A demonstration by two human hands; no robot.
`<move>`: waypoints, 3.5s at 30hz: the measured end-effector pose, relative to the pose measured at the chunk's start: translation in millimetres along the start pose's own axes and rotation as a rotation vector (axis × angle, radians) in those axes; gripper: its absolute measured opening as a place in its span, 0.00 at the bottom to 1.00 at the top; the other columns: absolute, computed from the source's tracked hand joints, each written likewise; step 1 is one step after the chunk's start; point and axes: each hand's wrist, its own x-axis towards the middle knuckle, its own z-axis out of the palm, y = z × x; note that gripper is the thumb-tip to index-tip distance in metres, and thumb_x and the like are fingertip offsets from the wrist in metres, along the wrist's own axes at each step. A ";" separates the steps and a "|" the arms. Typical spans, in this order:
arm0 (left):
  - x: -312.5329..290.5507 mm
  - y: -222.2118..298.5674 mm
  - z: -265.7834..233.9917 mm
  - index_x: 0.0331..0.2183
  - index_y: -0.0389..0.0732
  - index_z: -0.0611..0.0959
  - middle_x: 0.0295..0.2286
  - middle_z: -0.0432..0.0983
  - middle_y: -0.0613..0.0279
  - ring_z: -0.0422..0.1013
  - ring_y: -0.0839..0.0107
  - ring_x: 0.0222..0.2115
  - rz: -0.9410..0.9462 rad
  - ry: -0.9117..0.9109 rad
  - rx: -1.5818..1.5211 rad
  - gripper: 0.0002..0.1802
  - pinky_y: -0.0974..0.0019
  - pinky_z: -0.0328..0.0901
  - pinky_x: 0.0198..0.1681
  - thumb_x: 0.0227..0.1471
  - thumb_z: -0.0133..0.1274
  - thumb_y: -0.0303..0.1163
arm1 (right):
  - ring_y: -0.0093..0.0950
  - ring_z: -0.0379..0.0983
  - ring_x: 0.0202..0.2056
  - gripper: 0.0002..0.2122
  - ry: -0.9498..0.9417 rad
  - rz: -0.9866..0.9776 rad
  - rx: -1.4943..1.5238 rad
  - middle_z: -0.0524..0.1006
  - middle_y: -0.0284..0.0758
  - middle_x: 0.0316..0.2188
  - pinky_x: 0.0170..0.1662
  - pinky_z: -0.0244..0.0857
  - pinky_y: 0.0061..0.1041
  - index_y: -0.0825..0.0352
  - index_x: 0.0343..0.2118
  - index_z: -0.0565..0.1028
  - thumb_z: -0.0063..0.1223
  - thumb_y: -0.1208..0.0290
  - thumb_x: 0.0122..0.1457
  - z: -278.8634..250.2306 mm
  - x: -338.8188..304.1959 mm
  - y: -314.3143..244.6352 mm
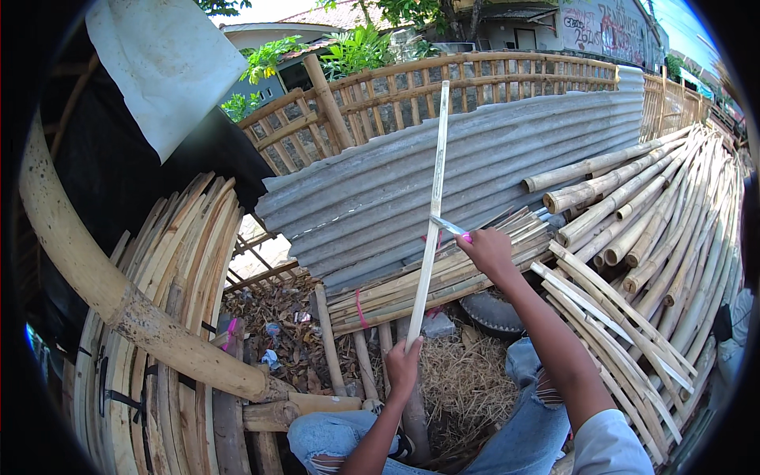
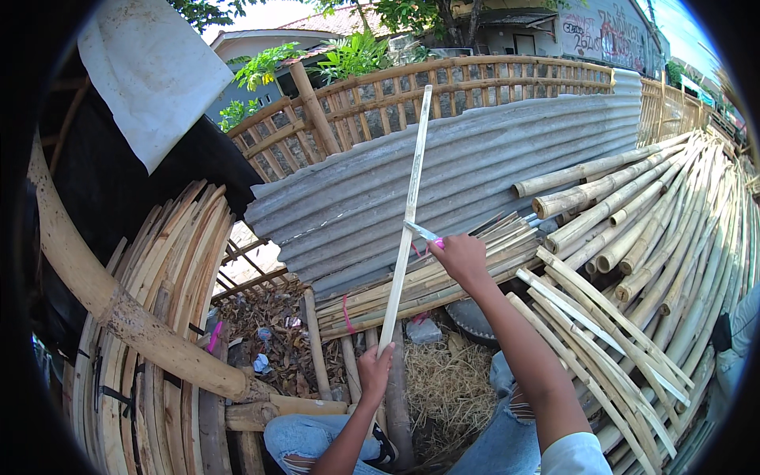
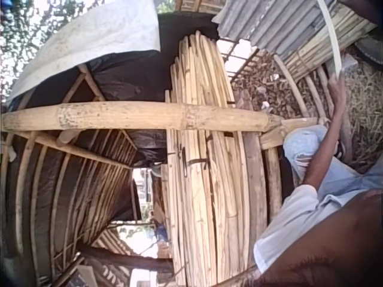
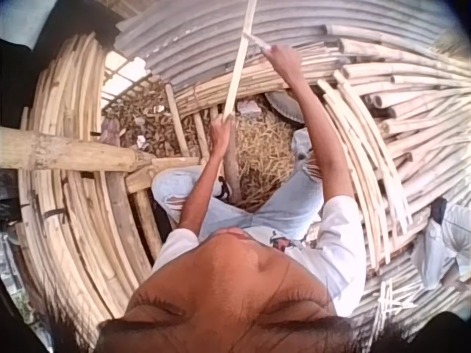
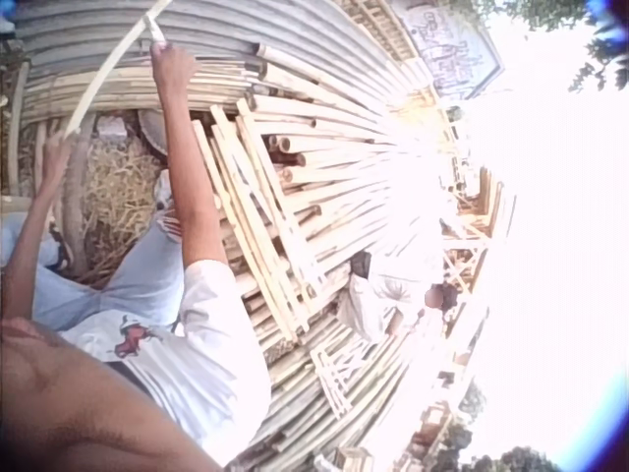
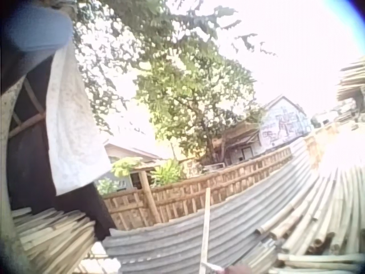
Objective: The person is using a small utility knife to shave and smooth thin bamboo sticks while sitting outdoors on a pile of bamboo.
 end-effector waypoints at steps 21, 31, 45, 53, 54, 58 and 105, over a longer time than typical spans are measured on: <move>-6.1 17.3 0.7 0.15 0.35 0.72 0.09 0.63 0.63 0.59 0.76 0.12 0.071 0.032 0.139 0.21 0.66 0.55 0.18 0.49 0.55 0.40 | 0.45 0.71 0.26 0.26 -0.184 0.083 0.146 0.72 0.46 0.17 0.29 0.64 0.40 0.65 0.19 0.77 0.40 0.43 0.54 -22.2 4.0 10.3; -6.5 31.9 -10.2 0.23 0.36 0.78 0.15 0.70 0.47 0.70 0.49 0.20 0.173 0.082 0.475 0.21 0.55 0.62 0.22 0.48 0.52 0.48 | 0.44 0.71 0.25 0.25 -0.138 0.052 0.331 0.73 0.45 0.18 0.28 0.63 0.38 0.67 0.22 0.77 0.45 0.45 0.52 -9.1 -0.9 24.8; -11.1 28.2 -3.2 0.19 0.34 0.73 0.12 0.67 0.49 0.68 0.52 0.15 0.162 0.085 0.322 0.21 0.57 0.58 0.20 0.48 0.54 0.44 | 0.31 0.62 0.15 0.14 0.301 0.029 0.670 0.66 0.38 0.12 0.22 0.56 0.29 0.67 0.32 0.76 0.61 0.63 0.46 -6.4 6.5 13.9; -11.0 24.6 -3.0 0.19 0.35 0.73 0.12 0.67 0.49 0.67 0.51 0.15 0.175 0.065 0.345 0.21 0.58 0.58 0.19 0.48 0.54 0.43 | 0.33 0.70 0.19 0.10 0.308 0.040 0.709 0.72 0.41 0.16 0.23 0.59 0.29 0.65 0.31 0.77 0.56 0.64 0.50 -2.2 9.2 6.4; -11.3 25.1 -2.9 0.19 0.35 0.73 0.12 0.67 0.49 0.67 0.51 0.15 0.183 0.067 0.351 0.21 0.58 0.58 0.19 0.48 0.54 0.43 | 0.34 0.71 0.20 0.10 0.306 0.041 0.718 0.73 0.41 0.17 0.24 0.60 0.29 0.66 0.30 0.77 0.55 0.64 0.51 -0.9 9.7 7.7; -10.3 23.8 -2.9 0.19 0.35 0.73 0.12 0.67 0.49 0.67 0.52 0.15 0.187 0.067 0.352 0.21 0.58 0.58 0.19 0.48 0.55 0.43 | 0.38 0.72 0.21 0.10 0.273 0.040 0.671 0.73 0.42 0.18 0.25 0.61 0.32 0.66 0.29 0.77 0.53 0.64 0.52 -0.8 10.2 7.5; -9.2 15.2 1.9 0.16 0.34 0.71 0.09 0.63 0.63 0.60 0.78 0.12 0.172 0.029 0.102 0.20 0.67 0.55 0.18 0.49 0.55 0.38 | 0.13 0.44 0.08 0.10 -0.123 0.573 1.733 0.51 0.20 0.09 0.11 0.35 0.17 0.67 0.32 0.72 0.52 0.65 0.57 -1.2 0.3 3.1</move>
